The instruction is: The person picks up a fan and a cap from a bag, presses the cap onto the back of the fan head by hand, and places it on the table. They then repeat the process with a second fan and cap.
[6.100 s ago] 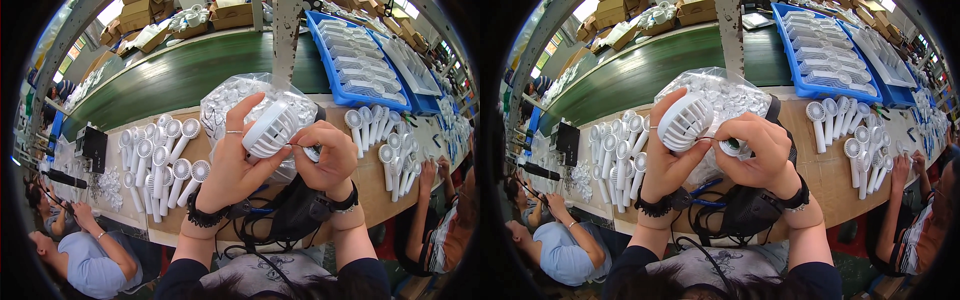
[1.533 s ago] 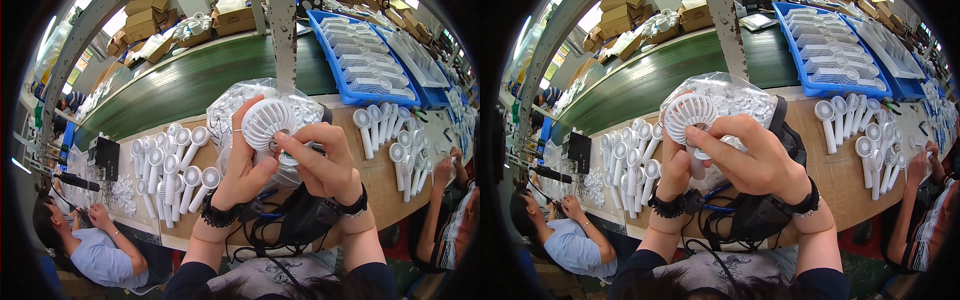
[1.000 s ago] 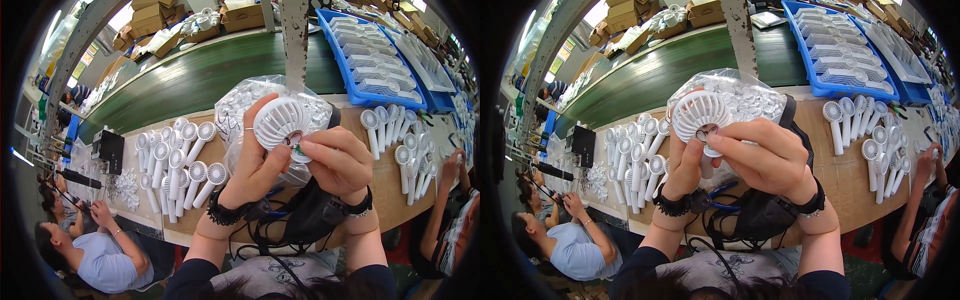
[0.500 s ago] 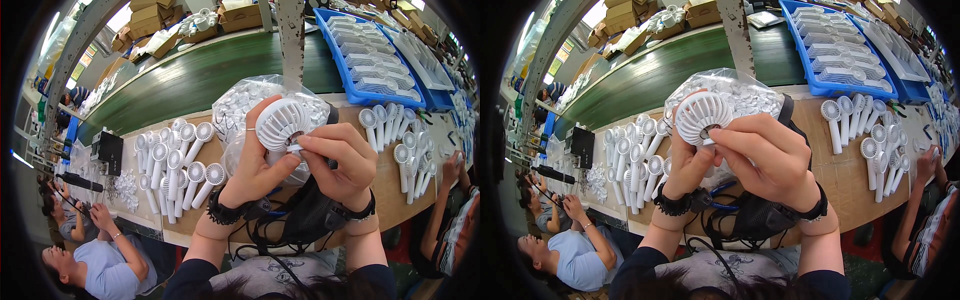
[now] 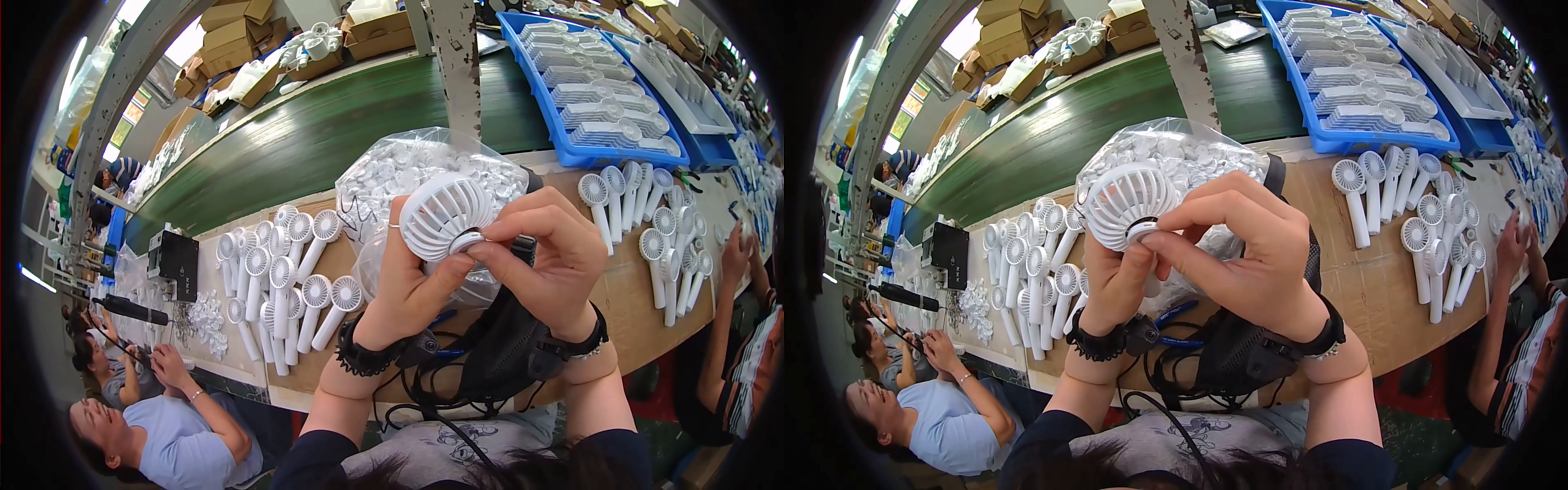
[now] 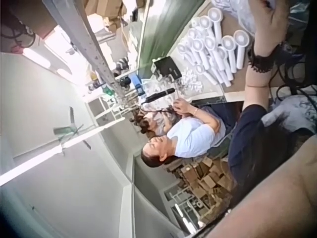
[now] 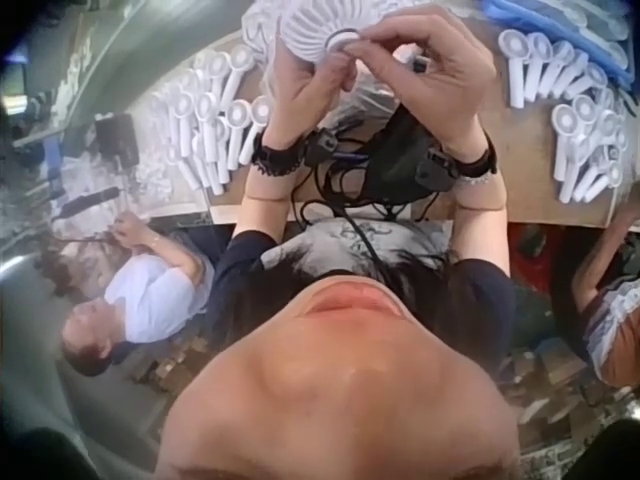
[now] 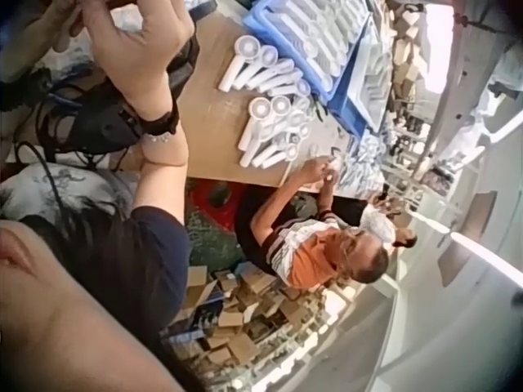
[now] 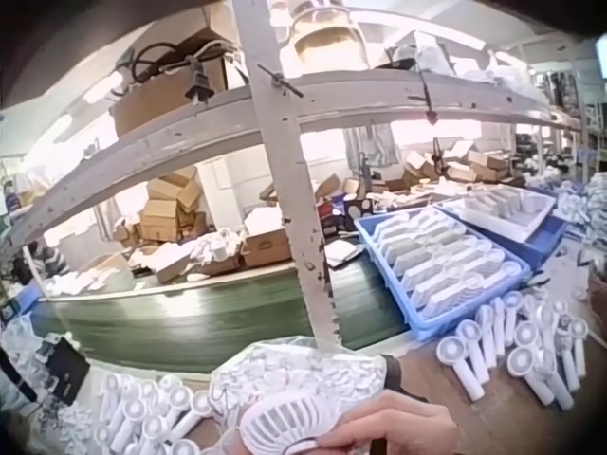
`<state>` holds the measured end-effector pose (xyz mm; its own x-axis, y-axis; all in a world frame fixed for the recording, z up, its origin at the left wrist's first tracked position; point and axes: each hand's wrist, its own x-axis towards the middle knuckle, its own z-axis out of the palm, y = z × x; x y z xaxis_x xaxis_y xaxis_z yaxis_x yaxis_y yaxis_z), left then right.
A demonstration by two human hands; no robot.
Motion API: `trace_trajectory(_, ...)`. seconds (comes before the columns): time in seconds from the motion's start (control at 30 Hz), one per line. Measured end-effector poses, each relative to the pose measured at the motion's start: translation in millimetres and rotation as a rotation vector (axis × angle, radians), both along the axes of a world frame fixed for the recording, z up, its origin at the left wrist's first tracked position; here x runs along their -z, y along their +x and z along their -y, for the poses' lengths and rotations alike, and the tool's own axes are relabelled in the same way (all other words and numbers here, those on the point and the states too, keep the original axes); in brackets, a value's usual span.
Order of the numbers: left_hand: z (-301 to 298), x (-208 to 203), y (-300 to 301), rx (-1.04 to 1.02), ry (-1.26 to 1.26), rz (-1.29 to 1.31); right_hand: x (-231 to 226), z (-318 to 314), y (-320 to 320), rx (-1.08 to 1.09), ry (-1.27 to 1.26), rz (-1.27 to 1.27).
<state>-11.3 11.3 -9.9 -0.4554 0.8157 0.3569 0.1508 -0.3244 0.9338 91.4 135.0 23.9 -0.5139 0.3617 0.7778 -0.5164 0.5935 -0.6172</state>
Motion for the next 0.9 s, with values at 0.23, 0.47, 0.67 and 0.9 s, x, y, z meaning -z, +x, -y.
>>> trace_trajectory(0.23, -5.4, -0.6, 7.2, 0.005, 0.086, 0.100, 3.4, 3.3, 0.1, -0.068, -0.122, 0.029)
trace_trajectory(0.47, -4.2, 0.8, 8.2, 0.021, 0.052, 0.073, 5.6, 3.1, -2.6, -0.021, -0.083, -0.038)
trace_trajectory(0.67, -3.7, 0.5, 9.8, 0.030, 0.046, 0.088, 5.7, -0.3, -2.0, -0.048, -0.108, -0.014)
trace_trajectory(0.9, -6.8, 0.0, 10.6, 0.017, 0.021, 0.117, 11.3, -0.8, -2.5, -0.148, -0.200, 0.017)
